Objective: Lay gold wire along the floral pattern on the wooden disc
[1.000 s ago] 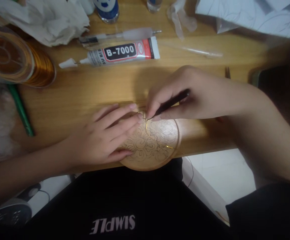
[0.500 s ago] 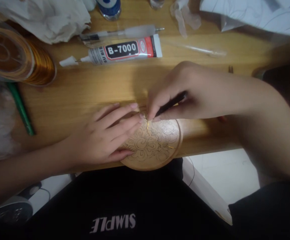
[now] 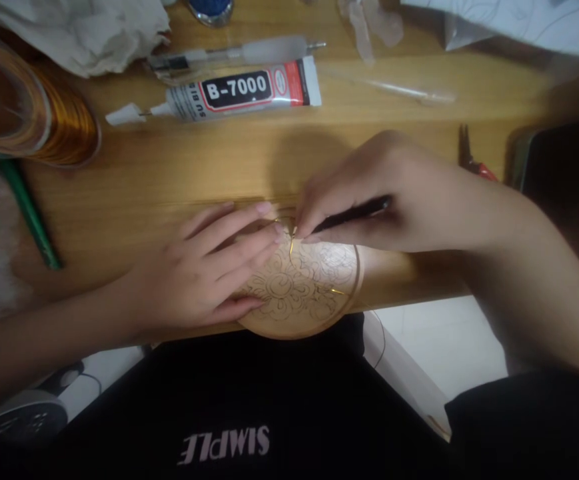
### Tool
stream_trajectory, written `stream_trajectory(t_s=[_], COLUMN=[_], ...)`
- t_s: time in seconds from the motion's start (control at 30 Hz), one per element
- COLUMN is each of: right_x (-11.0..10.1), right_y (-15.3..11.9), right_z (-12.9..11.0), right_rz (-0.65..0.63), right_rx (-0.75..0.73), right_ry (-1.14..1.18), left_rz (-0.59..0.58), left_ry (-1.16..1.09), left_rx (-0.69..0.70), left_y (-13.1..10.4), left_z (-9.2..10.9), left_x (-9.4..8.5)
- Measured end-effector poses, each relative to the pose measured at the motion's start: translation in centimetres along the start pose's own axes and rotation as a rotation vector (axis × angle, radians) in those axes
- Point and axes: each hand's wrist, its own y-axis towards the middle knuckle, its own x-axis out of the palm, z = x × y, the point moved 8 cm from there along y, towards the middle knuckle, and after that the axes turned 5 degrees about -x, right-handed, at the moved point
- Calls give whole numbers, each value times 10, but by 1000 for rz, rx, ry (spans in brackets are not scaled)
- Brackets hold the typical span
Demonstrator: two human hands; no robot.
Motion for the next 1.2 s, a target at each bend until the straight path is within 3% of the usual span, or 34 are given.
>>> stream_trajectory(t_s=[0.97,1.2], right_x=[12,15], right_y=[-25,-26], right_z=[-11,-15], right_rz=[263,289], right_rx=[139,95], right_ry=[48,40], left_rz=[-16,11], left_ry=[24,97], left_rx=[-13,7], left_y=[-2,0], left_z=[0,3], left_x=[2,-2])
